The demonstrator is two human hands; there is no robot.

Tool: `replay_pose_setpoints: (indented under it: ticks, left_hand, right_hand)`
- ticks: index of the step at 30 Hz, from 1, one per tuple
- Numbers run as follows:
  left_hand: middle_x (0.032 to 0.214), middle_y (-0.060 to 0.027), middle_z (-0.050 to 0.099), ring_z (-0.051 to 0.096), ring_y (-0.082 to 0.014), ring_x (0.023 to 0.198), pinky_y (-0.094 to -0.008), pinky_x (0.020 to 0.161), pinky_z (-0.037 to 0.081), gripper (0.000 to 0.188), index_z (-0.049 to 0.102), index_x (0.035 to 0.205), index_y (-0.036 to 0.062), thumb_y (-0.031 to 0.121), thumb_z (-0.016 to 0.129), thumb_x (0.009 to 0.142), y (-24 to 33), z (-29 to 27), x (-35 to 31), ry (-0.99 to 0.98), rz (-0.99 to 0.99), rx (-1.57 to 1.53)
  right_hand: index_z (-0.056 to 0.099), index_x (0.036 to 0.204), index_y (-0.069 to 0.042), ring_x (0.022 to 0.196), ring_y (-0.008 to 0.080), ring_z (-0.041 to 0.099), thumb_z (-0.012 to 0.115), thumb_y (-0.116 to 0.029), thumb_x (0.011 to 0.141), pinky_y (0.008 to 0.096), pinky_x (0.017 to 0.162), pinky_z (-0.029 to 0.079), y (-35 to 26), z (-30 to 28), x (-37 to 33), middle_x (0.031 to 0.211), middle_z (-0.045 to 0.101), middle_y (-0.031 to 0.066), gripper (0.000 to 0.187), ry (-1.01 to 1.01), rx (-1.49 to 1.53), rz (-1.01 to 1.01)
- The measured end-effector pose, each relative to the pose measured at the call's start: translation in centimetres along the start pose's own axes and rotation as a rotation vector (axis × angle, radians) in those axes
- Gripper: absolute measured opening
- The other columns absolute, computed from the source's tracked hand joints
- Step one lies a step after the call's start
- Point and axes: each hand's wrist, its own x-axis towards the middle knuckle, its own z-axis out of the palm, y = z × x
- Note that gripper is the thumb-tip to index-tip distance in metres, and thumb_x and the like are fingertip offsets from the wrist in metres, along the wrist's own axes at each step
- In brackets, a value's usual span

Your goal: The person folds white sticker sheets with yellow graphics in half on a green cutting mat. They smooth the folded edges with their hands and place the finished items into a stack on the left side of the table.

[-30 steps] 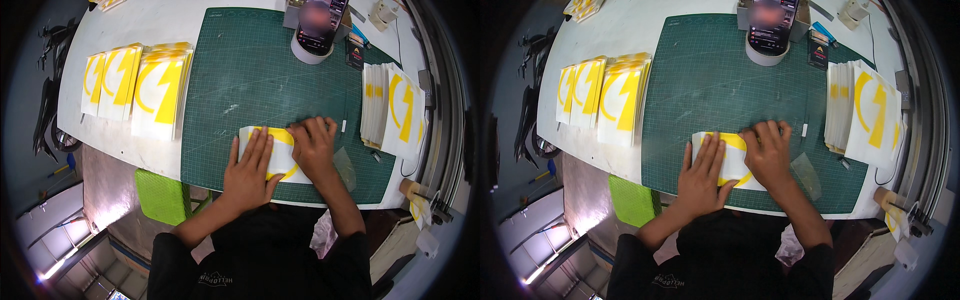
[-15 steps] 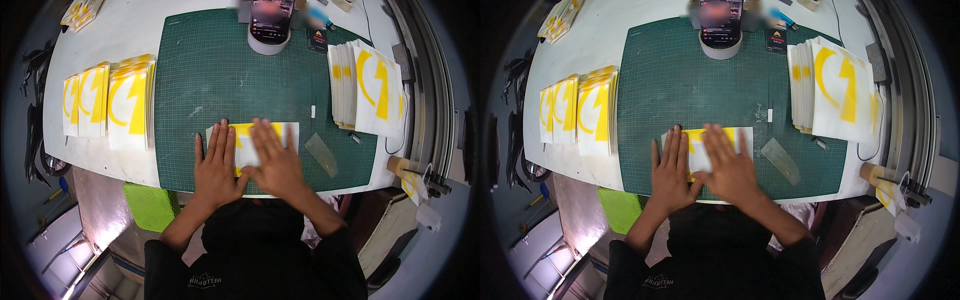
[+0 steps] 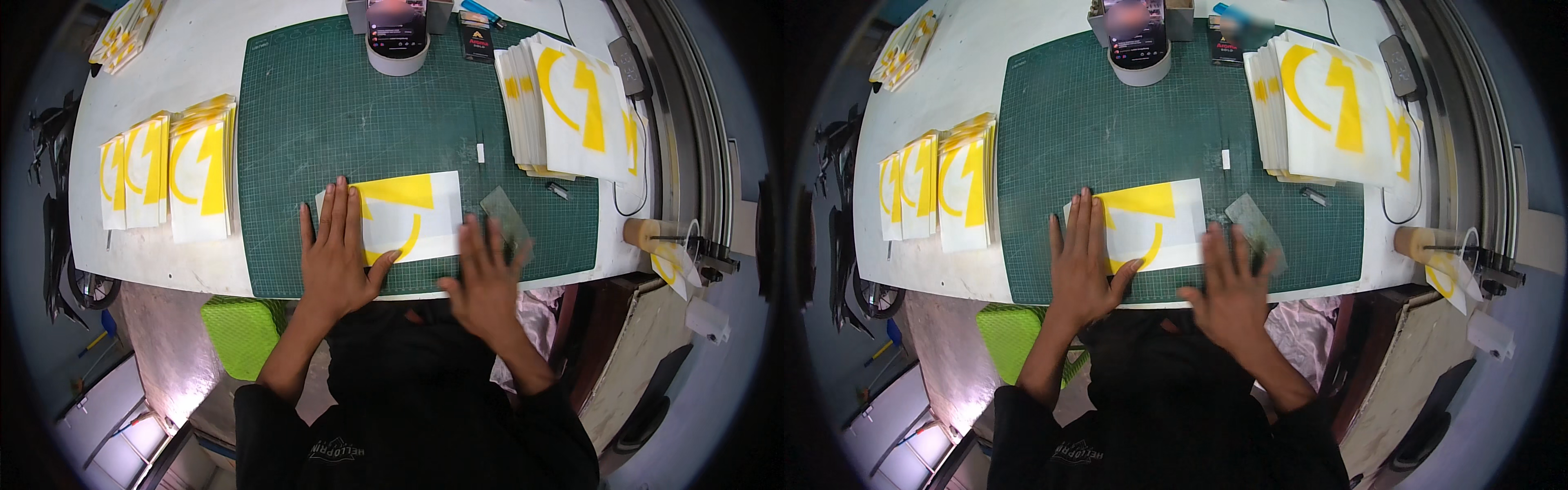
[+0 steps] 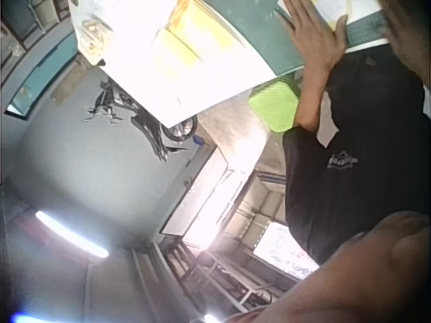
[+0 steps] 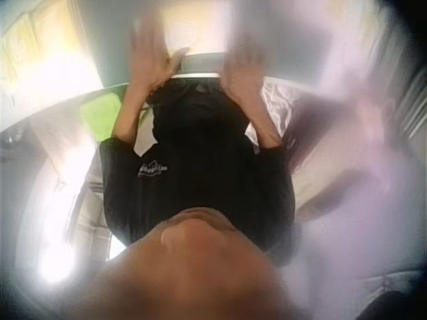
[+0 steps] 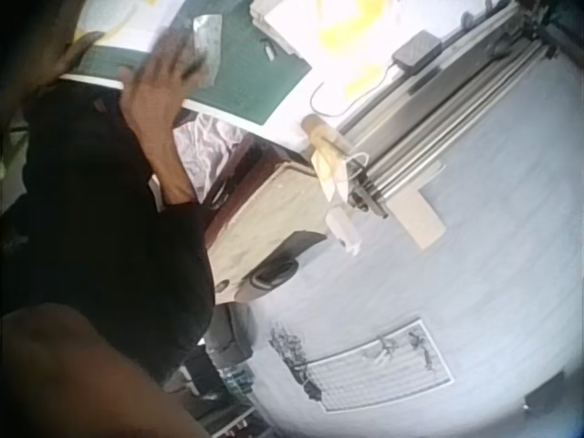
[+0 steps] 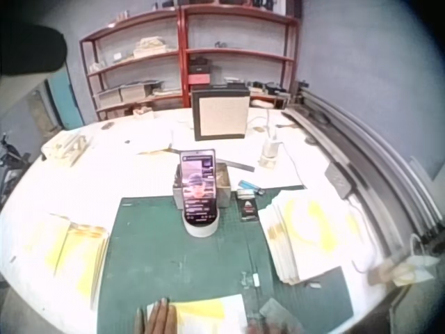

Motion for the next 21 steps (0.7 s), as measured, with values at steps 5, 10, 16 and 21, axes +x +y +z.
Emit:
replay_pose_setpoints:
  ticks: [5, 10, 16, 21]
  left_hand:
    - [0.167, -0.0313, 0.029, 0.026, -0.0463, 0.157, -0.0665, 0.124, 0.016, 0.093, 0.033, 0.157, -0.0086, 0.053, 0.065, 0.097, 2.2, 0.3, -0.2, 0.172, -0.070, -0.149]
    - [0.167, -0.0274, 0.030, 0.027, -0.0437, 0.157, -0.0653, 0.124, 0.019, 0.083, 0.035, 0.158, -0.0030, 0.043, 0.068, 0.098, 1.7, 0.6, -1.7, 0.174, 0.010, -0.136]
    - [0.170, -0.0229, 0.030, 0.024, -0.0415, 0.159, -0.0655, 0.125, 0.015, 0.089, 0.032, 0.161, -0.0039, 0.048, 0.067, 0.097, -0.8, -0.4, -2.3, 0.042, 0.050, -0.096]
    - [0.170, -0.0229, 0.029, 0.023, -0.0427, 0.159, -0.0647, 0.126, 0.013, 0.098, 0.030, 0.161, -0.0049, 0.056, 0.067, 0.094, -0.7, -1.1, -2.0, 0.020, 0.059, -0.105]
  right_hand:
    - [0.055, 0.142, 0.001, 0.135, 0.0406, 0.048, 0.070, -0.042, 0.098, 0.0648, 0.110, 0.028, 4.4, -1.5, -1.1, 0.142, 0.053, 0.0220, 0.063, 0.401, 0.031, 0.337]
    - [0.060, 0.111, -0.002, 0.109, 0.0309, 0.058, 0.084, -0.028, 0.090, 0.0526, 0.095, 0.039, 5.7, -1.1, -0.5, 0.119, 0.061, 0.0166, 0.041, 0.355, 0.243, 0.471]
    - [0.061, 0.109, 0.000, 0.077, 0.0187, 0.064, 0.079, -0.005, 0.093, 0.0330, 0.070, 0.050, 3.0, -1.1, -0.7, 0.083, 0.068, 0.0092, 0.025, 0.703, 0.561, 0.424]
    - [0.071, 0.095, 0.001, 0.072, 0.0304, 0.062, 0.077, -0.001, 0.089, 0.0416, 0.066, 0.047, -5.8, 1.4, -0.2, 0.082, 0.067, 0.0113, 0.009, 0.588, 0.579, -0.077]
